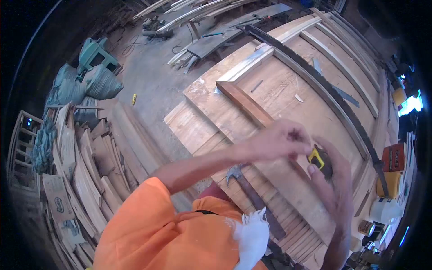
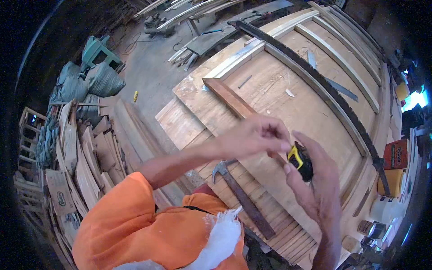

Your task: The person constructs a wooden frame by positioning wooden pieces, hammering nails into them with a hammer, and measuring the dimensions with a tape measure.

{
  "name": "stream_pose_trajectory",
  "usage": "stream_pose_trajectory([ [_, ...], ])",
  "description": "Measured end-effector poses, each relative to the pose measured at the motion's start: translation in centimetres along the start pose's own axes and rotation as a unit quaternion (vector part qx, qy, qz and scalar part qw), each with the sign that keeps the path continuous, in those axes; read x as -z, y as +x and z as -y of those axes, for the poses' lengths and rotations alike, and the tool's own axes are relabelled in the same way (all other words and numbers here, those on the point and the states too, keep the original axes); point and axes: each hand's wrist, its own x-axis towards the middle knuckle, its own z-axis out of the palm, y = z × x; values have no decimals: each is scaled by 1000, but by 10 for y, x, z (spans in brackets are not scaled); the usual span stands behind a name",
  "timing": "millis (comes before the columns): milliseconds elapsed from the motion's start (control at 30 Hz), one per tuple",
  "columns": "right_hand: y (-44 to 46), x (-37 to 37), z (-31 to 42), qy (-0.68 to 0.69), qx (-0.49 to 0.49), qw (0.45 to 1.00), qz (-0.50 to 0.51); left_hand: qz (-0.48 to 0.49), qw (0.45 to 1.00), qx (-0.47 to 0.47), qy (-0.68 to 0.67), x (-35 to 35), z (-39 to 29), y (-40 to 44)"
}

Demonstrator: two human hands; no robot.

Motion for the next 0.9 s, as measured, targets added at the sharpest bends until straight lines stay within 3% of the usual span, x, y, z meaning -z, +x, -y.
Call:
stream_pose_trajectory([
  [67,22,20,-18,89,-29,991,98,-41,995,50,73,54,-27,6],
  [100,30,42,-24,106,-155,974,130,-20,999,12,43,98,-37,10],
  [133,32,60,-47,115,-163,974,110,-54,994,-35,94,151,-37,20],
  [167,31,78,-79,122,-170,974,90,-146,981,-18,128,189,-53,24],
  [200,26,93,-116,95,-178,978,42,-175,965,-7,196,248,-51,30],
  [267,10,115,-176,68,-185,980,-5,-207,935,89,273,323,-44,35],
  [433,-10,118,-207,56,-280,950,130,-166,938,168,254,347,-17,64],
  [633,-22,108,-209,118,-350,928,52,-191,914,200,298,322,-23,79],
  [767,-21,115,-224,124,-376,916,64,-210,904,178,328,324,-21,81],
  [867,-56,128,-289,96,-297,949,28,-199,871,159,419,332,-19,72],
  [900,-63,146,-290,50,-318,942,90,-173,850,159,471,344,-18,72],
])
